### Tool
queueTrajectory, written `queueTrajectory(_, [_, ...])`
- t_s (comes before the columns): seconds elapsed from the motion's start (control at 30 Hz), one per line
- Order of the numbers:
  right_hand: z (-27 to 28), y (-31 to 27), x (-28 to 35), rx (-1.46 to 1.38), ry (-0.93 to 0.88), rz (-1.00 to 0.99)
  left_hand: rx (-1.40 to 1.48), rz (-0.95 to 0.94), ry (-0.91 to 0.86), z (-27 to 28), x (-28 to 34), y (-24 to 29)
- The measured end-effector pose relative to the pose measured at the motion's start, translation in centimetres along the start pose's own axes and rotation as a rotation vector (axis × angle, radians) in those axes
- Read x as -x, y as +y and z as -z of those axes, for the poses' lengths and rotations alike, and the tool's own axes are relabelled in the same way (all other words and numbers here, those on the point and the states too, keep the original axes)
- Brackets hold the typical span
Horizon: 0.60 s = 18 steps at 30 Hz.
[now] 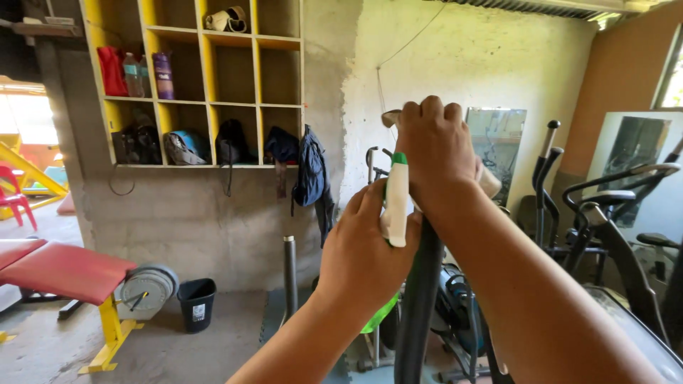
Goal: Cleaning and wiping down various exercise machines using a spray bottle and a cloth.
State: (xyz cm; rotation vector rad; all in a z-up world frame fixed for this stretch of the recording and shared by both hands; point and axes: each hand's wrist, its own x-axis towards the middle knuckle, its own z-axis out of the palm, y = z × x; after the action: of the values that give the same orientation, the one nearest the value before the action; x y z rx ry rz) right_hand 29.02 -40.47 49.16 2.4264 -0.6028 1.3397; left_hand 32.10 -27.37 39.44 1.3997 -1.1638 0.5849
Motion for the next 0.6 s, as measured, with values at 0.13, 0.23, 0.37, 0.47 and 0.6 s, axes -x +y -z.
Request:
queueTrajectory(0.13, [0.1, 0.7, -3.1, 0.205, -0.057, -0.025, -0.045, -0.017, -0.002, -0.3, -1.0, -1.1])
queueTrajectory(0.23, [1.2, 1.3, -4.7, 0.249, -0.235, -0.024, -0.024, -0.060, 0.024, -0.3, -1.7, -1.7])
queueTrajectory(0.37, [1.5, 2.8, -6.1, 0.069, -0.259, -0.172, 0.001, -0.031, 0.047, -0.3, -2.2, -2.2])
queueTrajectory(0.47, [1.8, 3.5, -7.1, -0.065, -0.267, -0.258, 0.008, -0.083, 0.082, -0.7, -2.3, -3.4])
queueTrajectory(0.6, [2.3, 4.6, -7.4, -0.260, -0.294, -0.387, 0.010, -0.036, 0.043, -0.1, -2.4, -3.2])
